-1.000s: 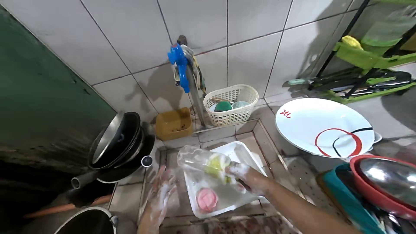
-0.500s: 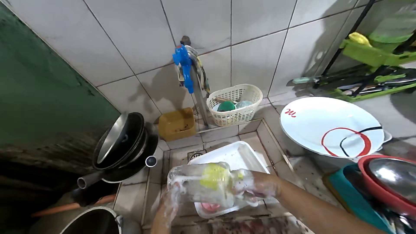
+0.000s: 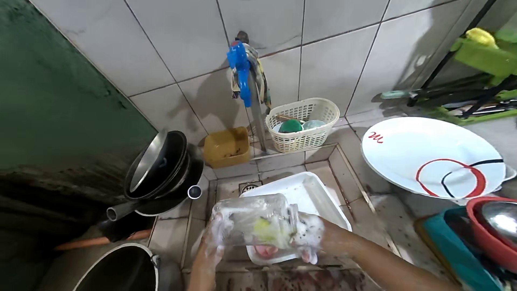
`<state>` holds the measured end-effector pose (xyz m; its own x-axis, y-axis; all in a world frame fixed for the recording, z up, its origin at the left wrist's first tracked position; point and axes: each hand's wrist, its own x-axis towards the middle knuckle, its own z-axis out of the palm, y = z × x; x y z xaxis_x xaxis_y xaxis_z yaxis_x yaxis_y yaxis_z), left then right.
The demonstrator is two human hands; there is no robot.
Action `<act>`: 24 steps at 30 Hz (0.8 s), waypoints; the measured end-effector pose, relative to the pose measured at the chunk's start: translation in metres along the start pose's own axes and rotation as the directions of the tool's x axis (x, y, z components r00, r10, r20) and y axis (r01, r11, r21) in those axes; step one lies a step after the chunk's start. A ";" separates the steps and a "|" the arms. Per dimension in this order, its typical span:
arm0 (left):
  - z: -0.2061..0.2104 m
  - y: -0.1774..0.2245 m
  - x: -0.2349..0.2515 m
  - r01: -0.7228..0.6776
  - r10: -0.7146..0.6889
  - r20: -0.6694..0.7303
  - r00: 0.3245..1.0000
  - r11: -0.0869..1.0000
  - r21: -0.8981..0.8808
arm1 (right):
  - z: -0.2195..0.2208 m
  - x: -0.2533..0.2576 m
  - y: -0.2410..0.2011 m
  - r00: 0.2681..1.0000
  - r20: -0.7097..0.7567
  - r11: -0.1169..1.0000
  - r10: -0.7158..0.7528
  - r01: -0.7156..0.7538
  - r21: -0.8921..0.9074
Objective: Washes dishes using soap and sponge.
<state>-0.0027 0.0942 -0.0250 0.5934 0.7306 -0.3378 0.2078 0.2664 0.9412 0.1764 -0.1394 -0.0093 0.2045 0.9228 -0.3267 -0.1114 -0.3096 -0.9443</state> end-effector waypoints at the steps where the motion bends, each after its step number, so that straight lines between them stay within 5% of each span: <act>1: -0.001 -0.001 0.000 -0.008 0.008 0.009 1.000 1.000 -0.006 | 0.000 0.000 0.000 0.999 0.034 1.000 0.011 -0.011 0.000; 3: -0.001 0.003 0.000 -0.002 0.000 0.019 1.000 0.998 0.063 | 0.003 -0.001 -0.004 0.995 0.066 0.946 0.073 -0.048 -0.320; 6: -0.007 0.013 0.008 0.041 -0.079 0.117 0.990 0.953 0.300 | 0.013 0.004 -0.004 0.963 0.088 0.568 0.256 -0.076 -0.820; 9: -0.005 0.025 0.007 0.063 -0.129 0.123 0.984 0.898 0.435 | 0.022 0.007 0.010 0.961 0.012 0.392 0.275 -0.101 -0.914; 11: -0.006 0.030 0.002 0.063 -0.112 0.105 0.988 0.919 0.389 | 0.017 0.006 0.010 0.977 -0.004 0.446 0.212 -0.100 -0.889; 13: -0.012 0.026 0.002 0.064 -0.097 0.122 0.988 0.967 0.248 | 0.010 0.000 0.008 0.996 -0.045 0.678 0.075 -0.085 -0.730; 16: -0.011 0.023 0.006 0.017 -0.022 0.224 0.974 1.000 0.022 | 0.000 -0.005 -0.005 0.985 -0.151 0.981 0.078 -0.102 -0.163; 20: -0.013 0.015 0.010 -0.176 0.166 0.288 0.943 0.984 0.010 | -0.017 0.010 0.004 0.943 -0.312 0.909 0.115 0.027 0.417; 24: -0.013 0.008 0.008 -0.158 0.160 0.178 0.971 0.987 -0.026 | -0.010 0.018 -0.002 0.900 -0.389 0.846 0.197 0.044 0.531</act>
<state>-0.0059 0.1103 -0.0203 0.7477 0.6401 -0.1765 0.0910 0.1644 0.9822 0.1902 -0.1250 -0.0138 0.5400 0.6806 -0.4952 -0.6014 -0.0996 -0.7927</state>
